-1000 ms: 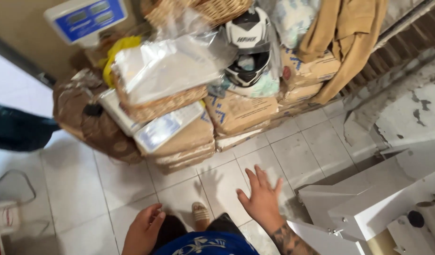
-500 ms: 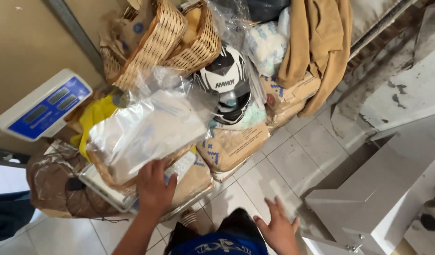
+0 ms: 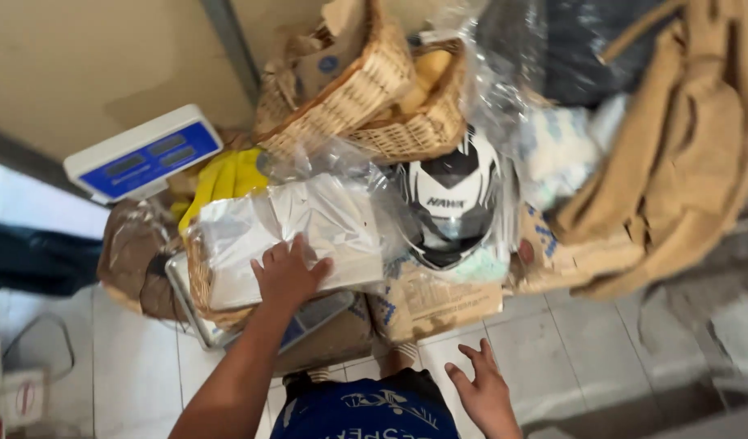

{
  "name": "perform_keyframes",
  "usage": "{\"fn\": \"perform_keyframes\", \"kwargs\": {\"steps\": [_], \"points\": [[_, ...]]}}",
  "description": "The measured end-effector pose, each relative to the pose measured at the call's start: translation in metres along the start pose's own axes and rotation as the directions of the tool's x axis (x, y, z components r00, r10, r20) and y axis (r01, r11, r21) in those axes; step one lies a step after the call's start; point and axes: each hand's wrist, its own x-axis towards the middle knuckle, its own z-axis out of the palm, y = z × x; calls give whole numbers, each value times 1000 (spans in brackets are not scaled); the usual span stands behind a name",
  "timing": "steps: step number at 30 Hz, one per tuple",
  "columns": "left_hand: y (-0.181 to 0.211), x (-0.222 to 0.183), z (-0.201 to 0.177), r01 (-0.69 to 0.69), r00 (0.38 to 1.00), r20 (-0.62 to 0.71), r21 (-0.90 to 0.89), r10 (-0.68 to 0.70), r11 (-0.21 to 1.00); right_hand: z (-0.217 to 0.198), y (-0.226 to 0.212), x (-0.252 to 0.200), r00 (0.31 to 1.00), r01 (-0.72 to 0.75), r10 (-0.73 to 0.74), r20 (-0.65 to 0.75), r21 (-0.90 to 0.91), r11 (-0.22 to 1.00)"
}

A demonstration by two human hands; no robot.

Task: Packaging bread loaves into plastic bags and sealing them using a heat sealer.

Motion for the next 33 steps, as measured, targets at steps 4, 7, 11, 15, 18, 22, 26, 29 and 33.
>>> {"fn": "perform_keyframes", "kwargs": {"steps": [4,7,11,15,18,22,26,29,33], "points": [[-17,22,25,-9,937,-350,42,23,999,-35,6,59,978,201,-202,44,25,979],[-15,15,21,29,953,-303,25,-20,999,-61,-12,85,931,357,-357,73,20,934],[-28,34,46,36,911,-412,10,-28,999,-84,-55,100,877,456,-470,103,132,880],[36,2,49,-168,815,-575,-116,72,979,-86,-105,84,832,517,-546,98,218,828],[110,-39,33,-689,562,-711,-121,422,714,-73,-121,84,770,594,-632,83,269,758],[129,-25,61,-466,721,-577,6,384,885,-65,-129,69,744,611,-649,157,233,757],[103,1,82,-382,771,-598,-162,218,910,-70,-119,56,773,563,-608,182,246,789],[95,-32,31,-389,811,-580,-441,74,809,-59,-91,73,805,535,-582,116,280,797],[57,-18,34,-308,890,-455,-672,-46,674,-60,-91,50,867,421,-478,137,309,853]]}}
